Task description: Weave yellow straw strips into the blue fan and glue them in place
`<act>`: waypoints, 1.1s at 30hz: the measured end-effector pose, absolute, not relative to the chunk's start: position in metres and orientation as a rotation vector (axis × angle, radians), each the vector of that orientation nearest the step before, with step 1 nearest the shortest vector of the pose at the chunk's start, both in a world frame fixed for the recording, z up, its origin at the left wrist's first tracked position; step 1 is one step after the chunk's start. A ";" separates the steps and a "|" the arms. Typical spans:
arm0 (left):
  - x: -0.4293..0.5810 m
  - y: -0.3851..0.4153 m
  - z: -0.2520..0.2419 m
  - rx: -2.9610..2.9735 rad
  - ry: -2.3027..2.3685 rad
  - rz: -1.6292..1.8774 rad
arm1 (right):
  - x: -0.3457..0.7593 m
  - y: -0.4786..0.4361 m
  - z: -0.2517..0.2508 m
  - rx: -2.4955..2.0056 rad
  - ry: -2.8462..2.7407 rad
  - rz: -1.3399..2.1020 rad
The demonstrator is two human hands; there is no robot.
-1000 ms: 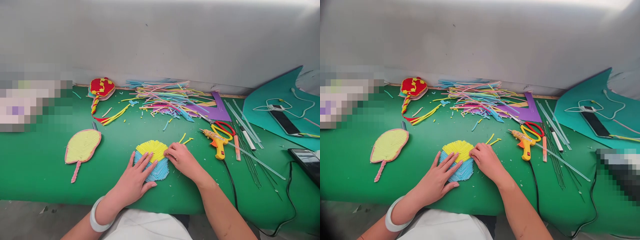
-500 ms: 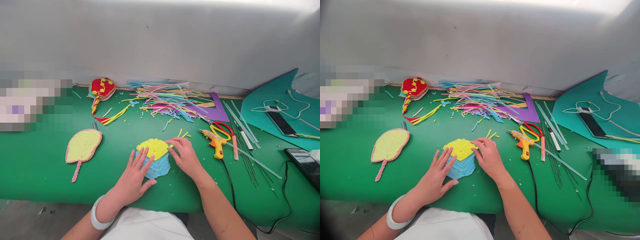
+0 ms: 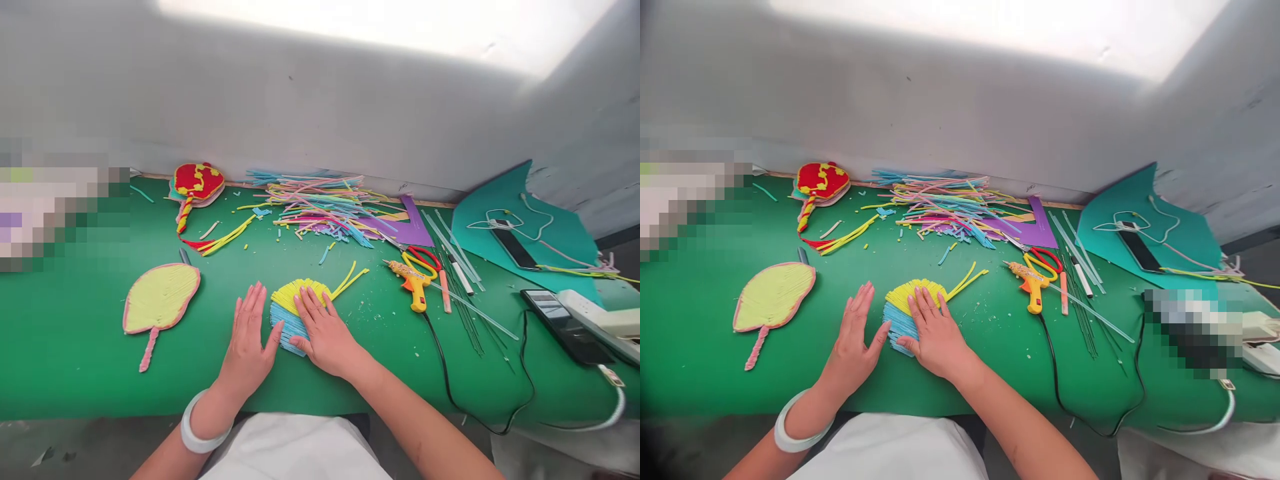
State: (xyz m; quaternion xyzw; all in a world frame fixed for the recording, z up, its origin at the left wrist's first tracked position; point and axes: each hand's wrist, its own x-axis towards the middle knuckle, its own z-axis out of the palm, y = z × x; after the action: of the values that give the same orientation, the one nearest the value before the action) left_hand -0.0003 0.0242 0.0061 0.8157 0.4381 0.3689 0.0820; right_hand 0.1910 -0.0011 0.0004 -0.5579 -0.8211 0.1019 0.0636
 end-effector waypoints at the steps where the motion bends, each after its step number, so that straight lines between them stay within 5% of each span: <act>1: -0.001 0.024 0.006 2.430 1.304 1.109 | 0.191 -0.001 0.000 -1.692 -2.484 0.320; 12: -0.003 0.027 0.004 2.328 1.343 1.191 | 0.213 0.018 0.040 -1.761 -2.226 0.161; 33: -0.004 0.025 -0.005 2.396 1.372 1.093 | 0.170 0.022 0.014 -1.738 -2.422 0.220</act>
State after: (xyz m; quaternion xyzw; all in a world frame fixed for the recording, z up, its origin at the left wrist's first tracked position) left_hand -0.0042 0.0247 -0.0055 0.8039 0.4604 0.3666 0.0859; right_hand 0.1699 0.0223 0.0135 -0.5798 -0.8079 0.0735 0.0763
